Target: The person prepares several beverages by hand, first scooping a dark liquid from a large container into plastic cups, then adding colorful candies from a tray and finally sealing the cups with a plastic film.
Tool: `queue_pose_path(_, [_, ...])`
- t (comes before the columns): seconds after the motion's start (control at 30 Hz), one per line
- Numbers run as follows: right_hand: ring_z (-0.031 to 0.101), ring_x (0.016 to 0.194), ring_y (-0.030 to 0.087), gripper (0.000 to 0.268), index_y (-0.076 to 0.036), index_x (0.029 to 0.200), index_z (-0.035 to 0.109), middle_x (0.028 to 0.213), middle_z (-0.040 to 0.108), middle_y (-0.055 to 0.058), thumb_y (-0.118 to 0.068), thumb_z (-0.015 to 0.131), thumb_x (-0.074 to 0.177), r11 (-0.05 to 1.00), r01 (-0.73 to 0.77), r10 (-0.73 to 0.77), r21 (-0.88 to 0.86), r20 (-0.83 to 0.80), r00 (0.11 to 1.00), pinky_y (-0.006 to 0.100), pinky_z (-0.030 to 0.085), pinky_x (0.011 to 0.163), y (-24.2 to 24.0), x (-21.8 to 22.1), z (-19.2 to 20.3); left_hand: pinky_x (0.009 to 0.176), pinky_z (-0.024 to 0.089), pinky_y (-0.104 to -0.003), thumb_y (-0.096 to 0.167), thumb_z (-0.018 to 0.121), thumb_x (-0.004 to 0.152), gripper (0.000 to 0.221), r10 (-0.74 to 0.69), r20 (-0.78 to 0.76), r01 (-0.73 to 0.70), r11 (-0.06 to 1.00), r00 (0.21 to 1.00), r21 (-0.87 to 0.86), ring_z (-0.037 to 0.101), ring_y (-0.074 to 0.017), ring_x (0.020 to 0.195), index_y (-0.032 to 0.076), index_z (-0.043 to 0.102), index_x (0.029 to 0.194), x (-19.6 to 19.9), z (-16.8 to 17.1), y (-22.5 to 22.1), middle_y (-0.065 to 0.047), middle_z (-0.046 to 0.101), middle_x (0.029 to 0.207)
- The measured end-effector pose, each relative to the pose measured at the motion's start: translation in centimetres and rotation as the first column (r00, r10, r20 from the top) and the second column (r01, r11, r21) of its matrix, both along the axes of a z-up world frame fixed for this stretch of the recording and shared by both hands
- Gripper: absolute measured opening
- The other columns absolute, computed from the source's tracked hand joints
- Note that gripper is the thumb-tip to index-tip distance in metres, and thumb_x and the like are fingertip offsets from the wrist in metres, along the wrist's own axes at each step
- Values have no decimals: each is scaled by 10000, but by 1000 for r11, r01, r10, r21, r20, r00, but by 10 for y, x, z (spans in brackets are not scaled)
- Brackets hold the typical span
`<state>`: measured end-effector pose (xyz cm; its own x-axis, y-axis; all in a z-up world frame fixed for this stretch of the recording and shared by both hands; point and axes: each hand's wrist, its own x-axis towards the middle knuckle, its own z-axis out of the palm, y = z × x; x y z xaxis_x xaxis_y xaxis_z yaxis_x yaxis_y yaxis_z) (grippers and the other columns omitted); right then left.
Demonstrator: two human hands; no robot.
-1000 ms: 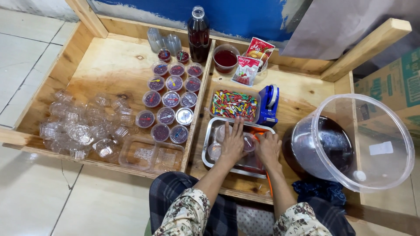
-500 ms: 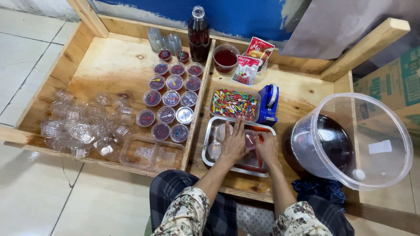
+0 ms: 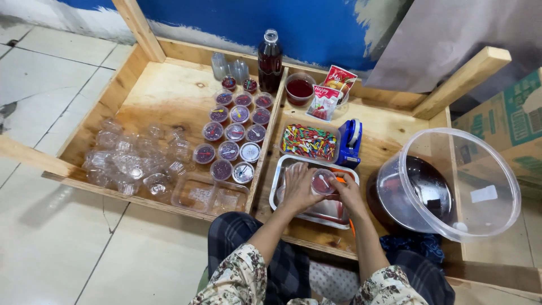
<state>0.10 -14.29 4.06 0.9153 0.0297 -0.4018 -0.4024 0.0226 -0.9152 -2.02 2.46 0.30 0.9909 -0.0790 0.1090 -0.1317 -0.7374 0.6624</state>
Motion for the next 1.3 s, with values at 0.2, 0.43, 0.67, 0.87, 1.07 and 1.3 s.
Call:
queue_pose_path(0.2, [727, 779, 385, 384, 9, 1284, 602, 975, 671, 295, -147, 708, 949, 1000, -22, 22, 8, 25, 999, 488, 643, 694, 11, -19, 6, 1015, 531, -394, 469, 838, 785, 854, -53, -326, -154, 803, 944, -576, 623, -317, 1236, 160, 469, 1490, -26, 12, 20, -193, 639, 1332])
queue_pose_path(0.43, [724, 774, 409, 408, 3, 1293, 581, 973, 648, 280, -171, 718, 951, 997, -62, 60, 40, 51, 997, 532, 651, 705, 30, -24, -2, 670, 642, -355, 309, 749, 923, 572, 56, -461, -393, 619, 885, -680, 744, -283, 894, 128, 550, 1428, -15, -44, 24, -206, 709, 1099])
queue_pose_path(0.67, [720, 789, 407, 465, 52, 1310, 537, 1034, 617, 236, -175, 718, 947, 993, -103, 99, 62, 77, 992, 529, 644, 709, 69, -39, 33, 701, 650, -419, 191, 755, 911, 613, 51, -498, -490, 298, 865, -819, 726, -273, 784, 77, 486, 1449, -13, -41, 52, -182, 674, 1024])
queue_pose_path(0.87, [732, 763, 373, 467, 3, 1299, 585, 969, 646, 201, -240, 746, 934, 989, -146, 146, -6, 74, 987, 500, 646, 658, 93, -21, 32, 683, 658, -387, 118, 739, 888, 465, 143, -472, -493, 222, 870, -841, 727, -264, 728, 24, 608, 1325, -1, -39, 78, -191, 683, 932])
queue_pose_path(1.07, [723, 708, 269, 423, -47, 1272, 667, 877, 674, 155, -285, 745, 931, 975, -162, 176, -155, 82, 981, 396, 644, 584, 110, 22, 3, 612, 653, -377, 89, 718, 891, 460, 220, -469, -508, 188, 856, -840, 716, -263, 683, -13, 604, 1325, 23, -35, 93, -171, 620, 940])
queue_pose_path(1.3, [747, 781, 206, 242, -69, 1128, 708, 906, 726, 81, -240, 663, 963, 993, -118, 117, 21, 27, 993, 309, 613, 630, 141, 80, -37, 620, 646, -346, 150, 716, 884, 431, 328, -515, -600, 262, 792, -756, 734, -234, 681, 44, 644, 1295, 65, -28, 132, -194, 669, 905])
